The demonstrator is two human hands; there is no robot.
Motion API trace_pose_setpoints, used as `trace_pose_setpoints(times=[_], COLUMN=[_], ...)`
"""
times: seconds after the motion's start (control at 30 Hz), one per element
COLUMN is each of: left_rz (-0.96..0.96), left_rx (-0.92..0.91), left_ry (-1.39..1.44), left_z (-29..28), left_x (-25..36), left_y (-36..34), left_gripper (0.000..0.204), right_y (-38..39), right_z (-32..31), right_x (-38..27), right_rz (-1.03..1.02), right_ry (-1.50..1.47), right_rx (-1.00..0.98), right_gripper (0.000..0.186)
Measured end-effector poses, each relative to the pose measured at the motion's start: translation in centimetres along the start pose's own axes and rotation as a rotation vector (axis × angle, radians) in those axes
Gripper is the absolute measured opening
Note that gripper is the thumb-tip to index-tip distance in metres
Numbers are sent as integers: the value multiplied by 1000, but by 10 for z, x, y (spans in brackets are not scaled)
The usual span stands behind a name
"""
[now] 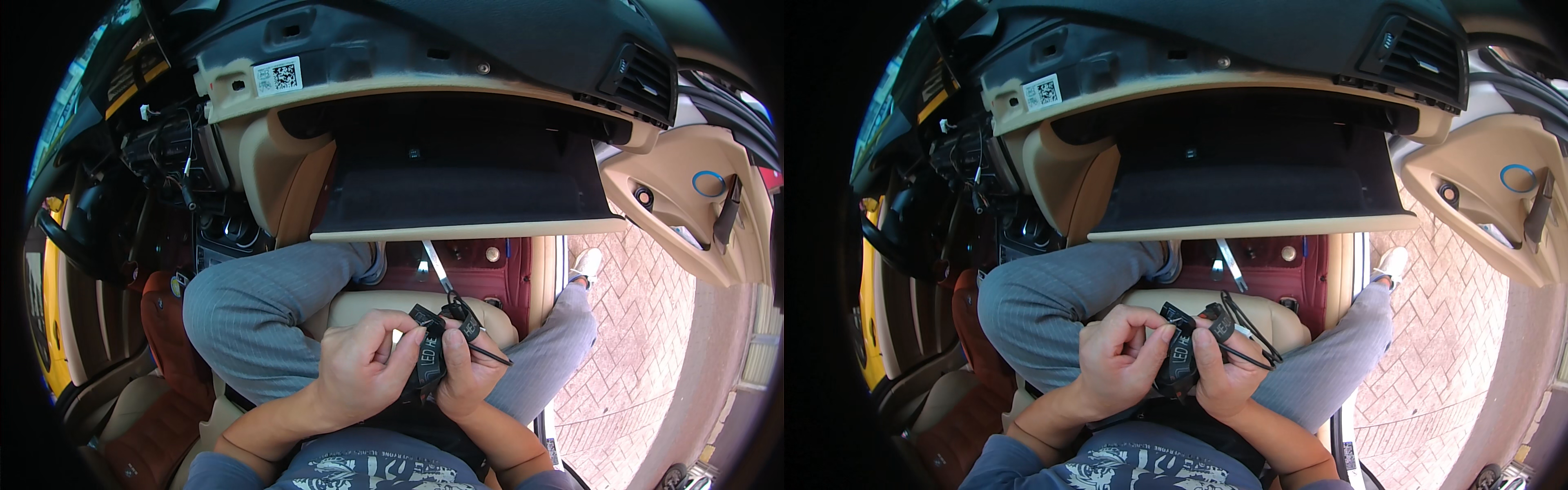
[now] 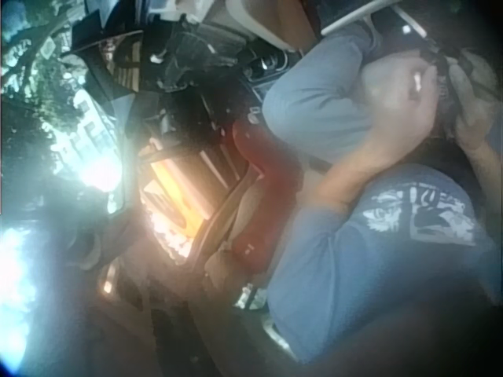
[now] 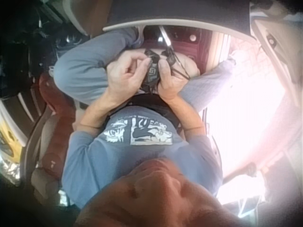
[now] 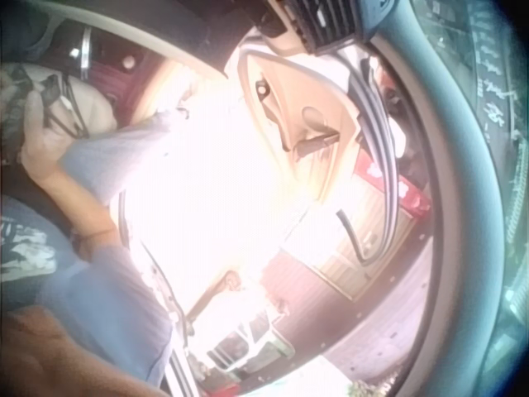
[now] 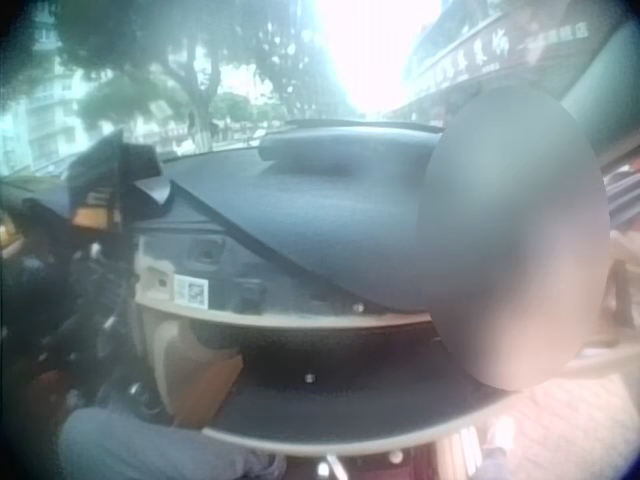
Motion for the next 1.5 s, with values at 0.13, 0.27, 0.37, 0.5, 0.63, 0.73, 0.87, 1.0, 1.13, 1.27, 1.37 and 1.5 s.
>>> trace_pose_setpoints(times=[0.13,0.27,0.37,0.5,0.63,0.73,0.87,1.0,1.13,1.27,1.37,1.5], left_rz=[-294,-718,-727,-768,-770,-785,-791,-800,-761,-745,-744,-751], left_rx=[-45,130,224,326,310,305,285,286,263,255,256,256], left_ry=[277,1068,1399,1398,1448,1413,1417,1397,1392,1340,1329,1329], left_z=[0,5,3,5,3,2,0,-1,-3,-4,-4,-5], left_x=[-6,-24,-36,-41,-39,-36,-34,-33,-31,-29,-28,-28], left_y=[3,7,4,8,4,3,2,1,-1,-1,-1,-2], left_gripper=[12,23,36,42,47,49,49,48,49,50,51,52], right_y=[-2,-5,-7,-9,-9,-7,-5,-6,-6,-7,-6,-5], right_z=[-2,-9,-12,-14,-11,-10,-8,-4,-1,-2,-5,-6], right_x=[3,9,13,15,11,8,0,-7,-10,-5,-1,-1], right_rz=[8,32,-14,4,-29,43,41,5,-10,12,42,53], right_ry=[5,104,152,100,103,5,-19,-4,-12,-34,-42,-27], right_rx=[14,56,78,76,74,77,102,92,78,56,69,45], right_gripper=[26,27,28,29,31,26,24,24,25,26,26,26])
Point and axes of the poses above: each hand's wrist, its own y-axis away from the middle knuckle, its own z-axis out of the palm, x = y × z, the point moved 3 cm from there along -y, towards the middle knuckle, and after that the axes turned 12 degrees about z, right-handed, at the moved point
